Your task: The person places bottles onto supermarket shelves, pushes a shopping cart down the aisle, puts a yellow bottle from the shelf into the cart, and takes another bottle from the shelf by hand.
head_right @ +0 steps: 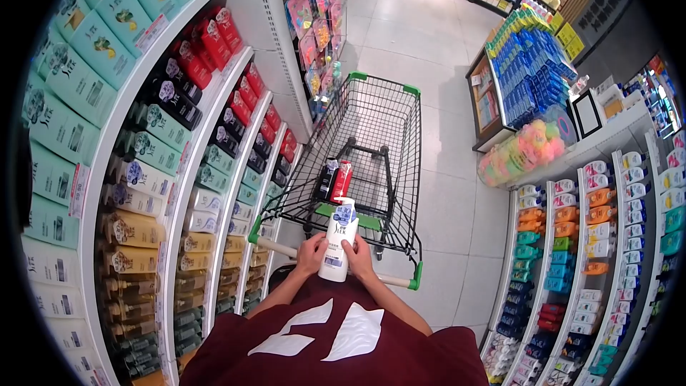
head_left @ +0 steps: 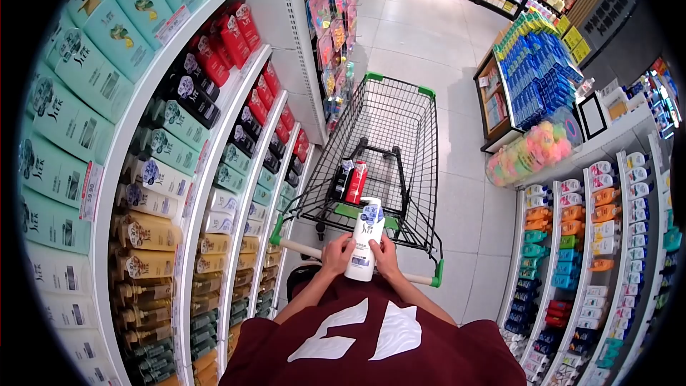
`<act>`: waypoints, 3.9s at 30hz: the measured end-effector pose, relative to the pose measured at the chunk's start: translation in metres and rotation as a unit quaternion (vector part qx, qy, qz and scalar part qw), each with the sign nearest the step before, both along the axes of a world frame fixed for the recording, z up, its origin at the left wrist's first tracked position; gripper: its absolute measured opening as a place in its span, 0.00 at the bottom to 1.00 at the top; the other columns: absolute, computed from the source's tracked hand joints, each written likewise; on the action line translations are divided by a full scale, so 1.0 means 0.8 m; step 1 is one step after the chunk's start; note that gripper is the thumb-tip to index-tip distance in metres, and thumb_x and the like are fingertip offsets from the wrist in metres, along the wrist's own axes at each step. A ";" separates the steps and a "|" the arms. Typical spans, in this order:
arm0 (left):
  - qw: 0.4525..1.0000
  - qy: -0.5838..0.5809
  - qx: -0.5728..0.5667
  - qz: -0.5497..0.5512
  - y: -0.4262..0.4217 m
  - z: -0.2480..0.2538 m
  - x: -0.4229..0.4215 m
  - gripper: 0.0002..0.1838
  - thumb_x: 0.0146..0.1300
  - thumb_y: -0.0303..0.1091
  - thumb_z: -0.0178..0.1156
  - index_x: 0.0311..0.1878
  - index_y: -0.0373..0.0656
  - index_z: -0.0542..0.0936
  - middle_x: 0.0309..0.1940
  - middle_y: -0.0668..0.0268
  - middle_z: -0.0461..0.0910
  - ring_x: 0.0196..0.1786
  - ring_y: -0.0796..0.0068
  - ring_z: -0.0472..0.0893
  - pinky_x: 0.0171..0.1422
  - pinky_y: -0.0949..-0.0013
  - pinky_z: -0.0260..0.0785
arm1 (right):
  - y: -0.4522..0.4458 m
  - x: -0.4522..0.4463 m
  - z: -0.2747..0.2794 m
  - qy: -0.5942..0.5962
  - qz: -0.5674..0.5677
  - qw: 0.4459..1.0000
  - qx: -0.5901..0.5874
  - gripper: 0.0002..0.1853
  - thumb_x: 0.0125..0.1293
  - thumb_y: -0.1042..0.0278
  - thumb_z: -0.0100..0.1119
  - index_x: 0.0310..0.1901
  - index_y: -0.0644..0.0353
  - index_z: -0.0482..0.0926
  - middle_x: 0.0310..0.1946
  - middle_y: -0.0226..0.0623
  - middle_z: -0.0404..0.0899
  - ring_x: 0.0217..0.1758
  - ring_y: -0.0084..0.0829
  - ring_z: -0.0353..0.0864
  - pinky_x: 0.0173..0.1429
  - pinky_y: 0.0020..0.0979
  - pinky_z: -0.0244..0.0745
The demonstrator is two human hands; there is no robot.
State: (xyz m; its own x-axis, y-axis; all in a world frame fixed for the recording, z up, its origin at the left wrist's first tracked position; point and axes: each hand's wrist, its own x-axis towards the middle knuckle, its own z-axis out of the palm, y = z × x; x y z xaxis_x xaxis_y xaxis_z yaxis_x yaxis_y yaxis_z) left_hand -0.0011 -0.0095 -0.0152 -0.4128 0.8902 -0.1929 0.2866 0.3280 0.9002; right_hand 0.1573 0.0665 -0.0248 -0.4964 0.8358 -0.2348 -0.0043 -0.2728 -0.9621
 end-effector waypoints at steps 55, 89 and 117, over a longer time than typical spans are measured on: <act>0.921 -0.378 0.087 -0.015 -0.041 0.062 -0.024 0.34 0.70 0.42 0.59 0.74 0.38 0.59 0.58 0.58 0.75 0.50 0.66 0.82 0.53 0.64 0.74 | 0.011 -0.009 0.150 -0.062 0.178 0.979 0.083 0.26 0.71 0.66 0.60 0.69 0.61 0.72 0.47 0.37 0.86 0.34 0.24 0.85 0.45 0.27 0.79; 0.667 -0.704 0.022 -0.244 -0.089 0.117 -0.224 0.50 0.66 0.75 0.41 0.64 0.28 0.68 0.47 0.45 0.80 0.42 0.51 0.85 0.46 0.56 0.81 | -0.092 -0.230 0.179 0.093 0.037 0.977 -0.188 0.29 0.69 0.48 0.59 0.58 0.68 0.72 0.32 0.38 0.83 0.14 0.21 0.76 0.13 0.21 0.71; 0.819 -0.511 0.135 -0.222 -0.081 0.241 -0.273 0.53 0.65 0.58 0.60 0.78 0.31 0.47 0.73 0.47 0.61 0.74 0.50 0.66 0.76 0.47 0.61 | -0.088 -0.196 0.278 0.256 0.170 0.945 -0.110 0.60 0.62 0.50 0.71 0.81 0.48 0.34 0.80 0.44 0.44 0.78 0.40 0.57 0.79 0.46 0.54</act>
State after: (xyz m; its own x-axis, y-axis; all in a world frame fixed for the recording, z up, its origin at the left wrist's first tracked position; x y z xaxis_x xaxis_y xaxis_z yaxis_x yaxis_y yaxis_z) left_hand -0.2192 -0.0742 0.1773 0.2179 0.9759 -0.0067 -0.6257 0.1450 0.7665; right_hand 0.0002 -0.0038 0.1974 -0.8234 0.5660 -0.0399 -0.3300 -0.5349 -0.7778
